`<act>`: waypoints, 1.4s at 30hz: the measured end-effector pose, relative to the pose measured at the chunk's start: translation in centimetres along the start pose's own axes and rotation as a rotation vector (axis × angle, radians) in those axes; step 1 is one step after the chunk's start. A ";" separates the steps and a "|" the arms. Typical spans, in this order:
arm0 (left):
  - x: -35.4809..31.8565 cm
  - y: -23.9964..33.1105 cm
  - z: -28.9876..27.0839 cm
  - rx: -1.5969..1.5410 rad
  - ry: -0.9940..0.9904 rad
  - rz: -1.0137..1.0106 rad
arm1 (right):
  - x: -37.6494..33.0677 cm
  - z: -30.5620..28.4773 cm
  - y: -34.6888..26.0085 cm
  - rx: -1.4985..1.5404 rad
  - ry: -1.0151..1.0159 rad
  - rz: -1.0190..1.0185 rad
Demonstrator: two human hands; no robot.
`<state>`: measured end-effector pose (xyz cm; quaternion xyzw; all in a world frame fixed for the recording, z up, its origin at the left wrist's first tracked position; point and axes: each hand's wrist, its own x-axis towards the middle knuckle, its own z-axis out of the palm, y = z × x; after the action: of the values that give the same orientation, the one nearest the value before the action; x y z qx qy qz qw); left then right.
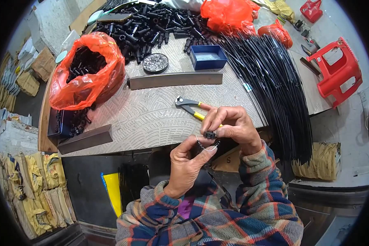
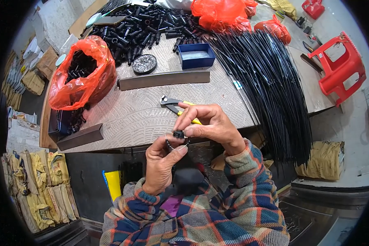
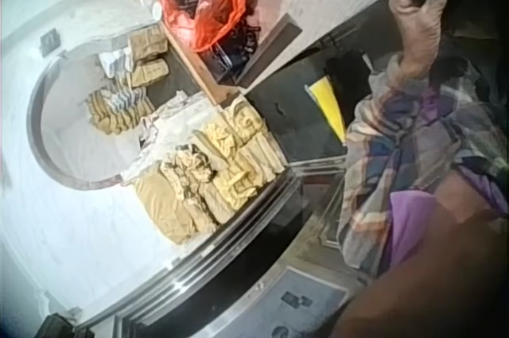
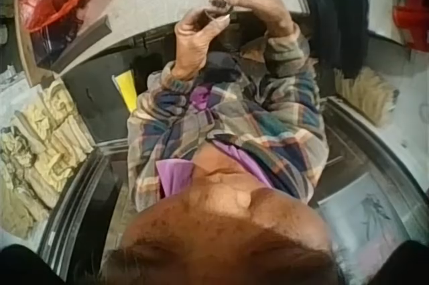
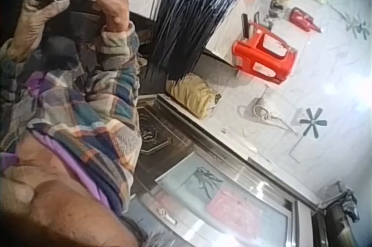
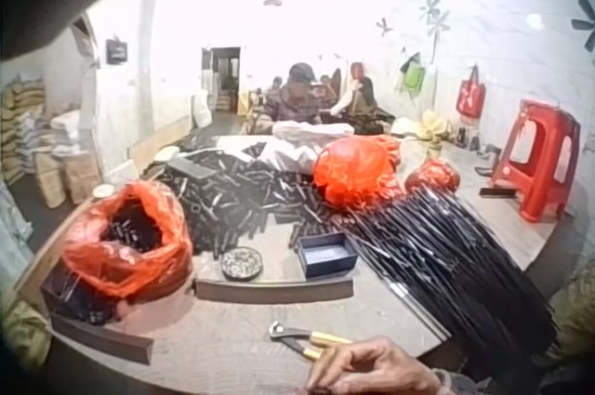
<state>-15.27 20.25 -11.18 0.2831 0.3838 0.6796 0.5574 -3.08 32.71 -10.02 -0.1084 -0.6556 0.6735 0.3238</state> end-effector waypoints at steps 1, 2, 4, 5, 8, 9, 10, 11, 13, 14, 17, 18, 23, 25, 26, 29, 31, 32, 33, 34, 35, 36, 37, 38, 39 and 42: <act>-0.1 0.0 -0.2 0.016 -0.010 -0.006 | -0.1 -0.3 0.3 -0.004 -0.012 0.009; 0.0 -0.1 -0.4 0.031 -0.020 -0.013 | -0.1 -0.5 0.5 -0.010 -0.023 0.019; 0.1 -0.1 -0.3 0.021 -0.014 -0.012 | -0.2 -0.3 0.5 -0.010 -0.007 0.019; 0.1 -0.1 -0.2 0.014 -0.007 -0.012 | -0.2 -0.1 0.5 -0.007 0.009 0.016; 0.0 -0.2 -0.5 -0.019 0.000 -0.001 | 0.0 0.4 0.0 -0.052 0.001 0.004; 0.0 -0.1 -0.4 -0.020 0.004 0.000 | -0.1 0.7 -0.4 -0.051 -0.003 0.006; 0.0 0.0 -0.3 -0.056 0.022 -0.004 | -0.1 1.0 -1.2 -0.233 -0.031 -0.048; -0.1 0.0 -0.4 -0.089 0.042 -0.011 | -0.1 1.3 -1.8 -0.410 -0.058 -0.103; 0.0 -0.3 -1.2 -0.105 0.032 -0.004 | 0.1 2.2 -2.7 -0.605 -0.088 -0.137; 0.0 -0.3 -1.4 -0.121 0.013 0.002 | -0.1 2.9 -2.7 -0.709 -0.025 -0.144; -0.2 -0.1 -1.8 -0.134 -0.014 0.012 | -0.5 3.8 -1.9 -0.802 0.073 -0.157; -0.2 -0.1 -1.9 -0.130 -0.017 0.011 | -0.5 4.1 -1.3 -0.790 0.132 -0.153; -0.2 -0.1 -3.0 -0.211 -0.065 0.016 | -0.5 4.5 0.3 -0.773 0.278 -0.166; -0.1 -0.2 -3.1 -0.186 -0.057 0.028 | -0.5 4.5 0.8 -0.723 0.292 -0.211; -0.1 -0.2 -3.2 -0.165 -0.040 0.038 | -0.5 4.6 1.0 -0.721 0.294 -0.213; -0.1 -0.1 -3.6 -0.177 -0.063 0.052 | -0.5 4.7 1.5 -0.672 0.287 -0.289; 0.0 0.3 -3.3 -0.179 -0.051 0.052 | -0.5 4.5 1.6 -0.683 0.264 -0.365; 0.0 0.5 -3.2 -0.182 -0.044 0.053 | -0.5 4.4 1.6 -0.683 0.266 -0.366; 0.0 0.6 -3.3 -0.180 -0.047 0.053 | -0.6 4.3 1.6 -0.678 0.244 -0.404; -0.2 0.6 -3.5 -0.153 -0.054 0.046 | -0.6 4.3 1.5 -0.673 0.222 -0.441; -0.3 0.7 -3.6 -0.123 -0.059 0.041 | -0.5 4.5 1.4 -0.671 0.222 -0.445; -0.3 0.8 -3.6 -0.120 -0.058 0.044 | -0.4 4.6 1.3 -0.696 0.212 -0.469; -0.3 0.9 -3.5 -0.126 -0.051 0.084 | -0.3 4.8 1.2 -0.722 0.202 -0.492; -0.4 1.0 -3.4 -0.131 -0.043 0.123 | -0.3 4.9 1.1 -0.719 0.203 -0.497; -0.5 1.1 -3.3 -0.126 -0.046 0.125 | -0.4 4.9 1.1 -0.760 0.183 -0.523; -1.1 1.2 -3.3 -0.138 -0.003 0.120 | -0.7 6.3 2.0 -0.484 0.348 -0.443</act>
<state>-18.38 18.42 -11.96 0.2676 0.3175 0.7361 0.5346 -6.72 27.35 -11.41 -0.1503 -0.7385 0.3840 0.5335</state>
